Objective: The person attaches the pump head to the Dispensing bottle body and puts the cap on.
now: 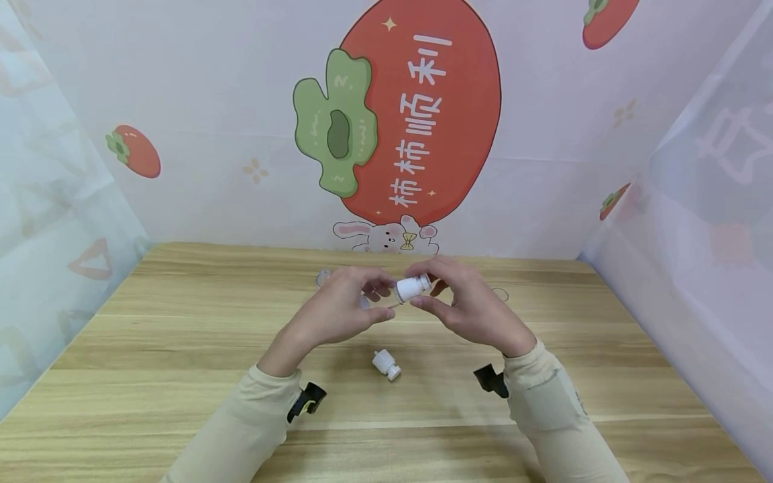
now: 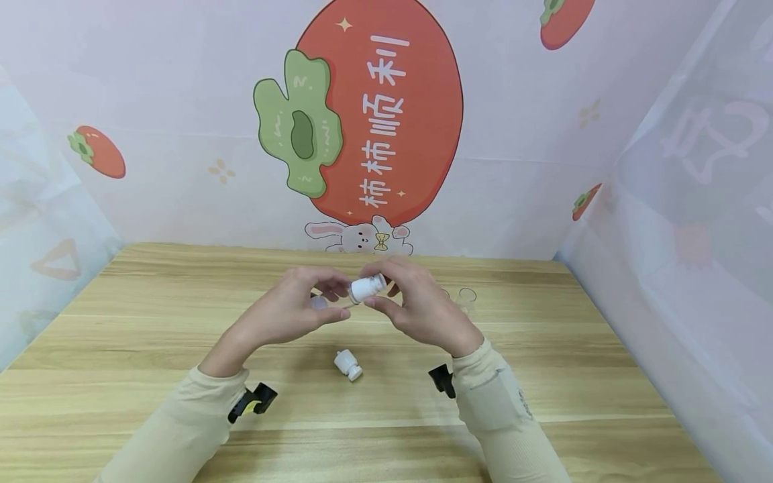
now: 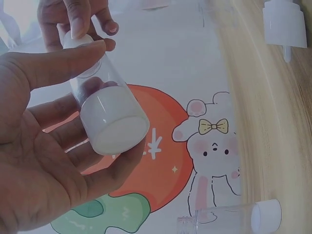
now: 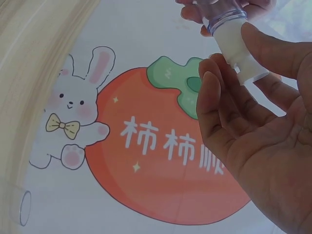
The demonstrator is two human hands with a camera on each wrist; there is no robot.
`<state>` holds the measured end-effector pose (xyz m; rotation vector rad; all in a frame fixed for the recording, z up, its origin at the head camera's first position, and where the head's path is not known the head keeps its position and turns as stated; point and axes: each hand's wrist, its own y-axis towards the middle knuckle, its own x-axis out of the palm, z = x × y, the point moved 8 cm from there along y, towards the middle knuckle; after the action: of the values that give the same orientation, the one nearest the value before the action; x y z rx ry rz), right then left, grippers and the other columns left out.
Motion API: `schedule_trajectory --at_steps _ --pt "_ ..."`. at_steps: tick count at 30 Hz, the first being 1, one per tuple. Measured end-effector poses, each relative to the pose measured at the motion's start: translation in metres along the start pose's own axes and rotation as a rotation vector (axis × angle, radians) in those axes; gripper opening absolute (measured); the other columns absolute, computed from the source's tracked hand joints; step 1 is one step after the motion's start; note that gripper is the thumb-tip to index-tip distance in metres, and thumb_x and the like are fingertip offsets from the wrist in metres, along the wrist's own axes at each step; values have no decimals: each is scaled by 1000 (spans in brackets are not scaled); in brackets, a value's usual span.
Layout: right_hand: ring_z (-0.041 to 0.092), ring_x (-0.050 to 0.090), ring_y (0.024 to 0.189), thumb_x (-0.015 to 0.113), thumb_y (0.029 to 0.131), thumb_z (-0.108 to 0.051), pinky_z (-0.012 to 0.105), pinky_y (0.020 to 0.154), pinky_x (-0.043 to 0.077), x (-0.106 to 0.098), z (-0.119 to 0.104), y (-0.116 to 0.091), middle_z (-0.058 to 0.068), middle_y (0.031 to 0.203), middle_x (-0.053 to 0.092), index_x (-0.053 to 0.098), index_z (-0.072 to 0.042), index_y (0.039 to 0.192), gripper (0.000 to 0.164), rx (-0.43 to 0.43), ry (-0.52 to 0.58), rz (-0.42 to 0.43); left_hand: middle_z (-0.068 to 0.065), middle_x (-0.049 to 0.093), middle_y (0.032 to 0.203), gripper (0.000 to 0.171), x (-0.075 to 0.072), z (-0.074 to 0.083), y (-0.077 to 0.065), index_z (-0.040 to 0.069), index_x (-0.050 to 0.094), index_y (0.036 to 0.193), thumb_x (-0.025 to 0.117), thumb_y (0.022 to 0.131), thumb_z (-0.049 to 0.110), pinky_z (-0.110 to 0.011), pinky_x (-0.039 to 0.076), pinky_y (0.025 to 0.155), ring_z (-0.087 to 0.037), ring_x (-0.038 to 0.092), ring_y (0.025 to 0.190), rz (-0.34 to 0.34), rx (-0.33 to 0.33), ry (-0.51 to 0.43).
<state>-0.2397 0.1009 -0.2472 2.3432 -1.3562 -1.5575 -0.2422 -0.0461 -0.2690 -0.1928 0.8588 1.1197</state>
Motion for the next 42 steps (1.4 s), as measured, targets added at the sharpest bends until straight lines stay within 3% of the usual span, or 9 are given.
schedule_trajectory --at_steps 12,27,33,42 --pt "13 61 86 76 91 -4 34 75 57 1 4 0 -3 107 66 66 -8 120 31 56 7 4 -4 71 104 33 -1 5 -1 6 72 115 83 84 9 -35 56 85 -21 67 95 53 21 66" --pt "17 59 83 70 96 -10 34 75 56 8 9 -1 -4 98 62 61 -12 121 26 157 30 -36 -5 74 104 37 -3 14 -3 6 74 112 88 78 7 -37 57 79 -21 70 94 169 91 249" --pt "19 60 82 69 97 -12 32 74 55 9 10 -1 -4 96 62 60 -12 122 26 167 33 -53 -2 74 102 38 -4 14 -3 9 74 112 89 77 9 -41 52 78 -18 70 93 180 76 281" --pt "21 61 94 77 92 -17 42 79 54 1 14 -5 -2 107 65 59 -11 128 40 182 18 -47 -1 74 101 39 -7 11 -3 12 75 111 90 76 10 -45 48 78 -17 70 92 180 36 290"
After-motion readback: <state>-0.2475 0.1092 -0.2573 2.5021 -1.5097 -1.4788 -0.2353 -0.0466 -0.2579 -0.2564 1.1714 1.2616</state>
